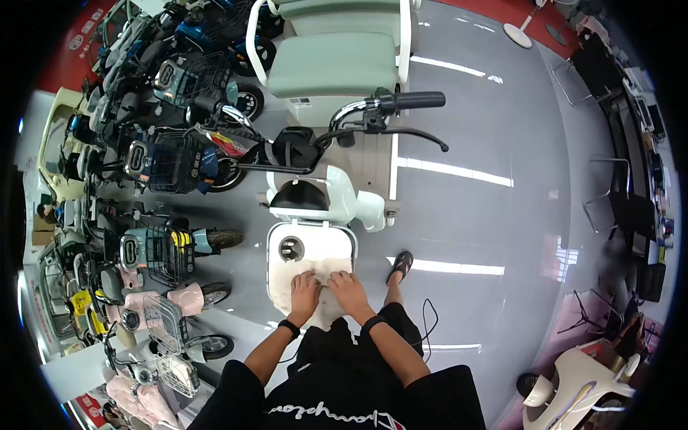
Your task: Cleaning and detailing various electric scooters and motorcycles in a showroom using a white cloth.
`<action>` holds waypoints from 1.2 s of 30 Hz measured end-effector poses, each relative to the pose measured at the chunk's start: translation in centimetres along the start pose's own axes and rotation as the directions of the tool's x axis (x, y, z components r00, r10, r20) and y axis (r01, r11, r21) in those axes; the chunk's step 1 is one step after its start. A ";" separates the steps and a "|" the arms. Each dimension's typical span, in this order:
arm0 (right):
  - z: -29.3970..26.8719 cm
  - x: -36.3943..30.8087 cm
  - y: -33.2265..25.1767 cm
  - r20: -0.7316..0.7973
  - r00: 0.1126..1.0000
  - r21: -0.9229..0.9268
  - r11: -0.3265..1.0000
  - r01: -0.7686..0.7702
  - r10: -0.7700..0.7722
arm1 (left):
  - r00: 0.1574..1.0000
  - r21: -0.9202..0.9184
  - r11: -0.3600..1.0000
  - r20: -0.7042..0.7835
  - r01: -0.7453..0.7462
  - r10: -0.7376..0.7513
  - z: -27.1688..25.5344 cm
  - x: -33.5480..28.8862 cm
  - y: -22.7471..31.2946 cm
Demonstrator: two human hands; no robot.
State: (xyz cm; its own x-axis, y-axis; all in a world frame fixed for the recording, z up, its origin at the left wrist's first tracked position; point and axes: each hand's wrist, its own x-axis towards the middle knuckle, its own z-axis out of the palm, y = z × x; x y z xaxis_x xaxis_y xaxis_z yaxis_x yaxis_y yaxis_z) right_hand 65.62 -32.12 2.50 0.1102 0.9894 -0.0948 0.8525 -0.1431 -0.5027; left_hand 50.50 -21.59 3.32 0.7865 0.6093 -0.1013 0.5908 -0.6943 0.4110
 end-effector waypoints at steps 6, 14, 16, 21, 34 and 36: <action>-6.7 -2.5 9.0 0.096 0.993 0.288 0.953 -0.092 0.067 | 0.988 -0.204 0.971 0.118 0.126 -0.104 2.1 4.1 11.0; -20.1 -10.0 22.8 0.421 0.754 0.820 0.144 -0.555 0.504 | 0.984 -0.538 0.843 0.152 0.005 0.091 -1.4 17.1 27.1; -24.0 -10.5 23.3 0.321 0.811 0.910 0.079 -0.407 0.489 | 0.987 -0.561 0.827 0.113 -0.031 0.113 -3.3 19.0 29.2; -31.1 -7.4 26.3 0.258 0.856 0.919 0.158 -0.360 0.449 | 0.975 -0.577 0.801 0.028 -0.163 0.219 -6.2 22.9 31.8; -50.5 11.1 32.6 0.153 0.957 0.875 0.416 -0.248 0.248 | 0.987 -0.667 0.742 -0.155 -0.068 -0.049 -17.1 38.3 36.7; -52.7 14.6 32.8 0.206 0.961 0.866 0.422 -0.267 0.186 | 0.976 -0.647 0.762 -0.184 -0.030 -0.118 -18.2 40.2 36.0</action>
State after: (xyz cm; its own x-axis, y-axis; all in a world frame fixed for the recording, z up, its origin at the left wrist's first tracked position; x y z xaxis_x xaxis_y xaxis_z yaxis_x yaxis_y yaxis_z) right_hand 122.12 -21.02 29.90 0.1591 0.9187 -0.3615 -0.1119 -0.3470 -0.9311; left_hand 100.07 -15.09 30.56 0.6645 0.7471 0.0197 0.3104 -0.2998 0.9021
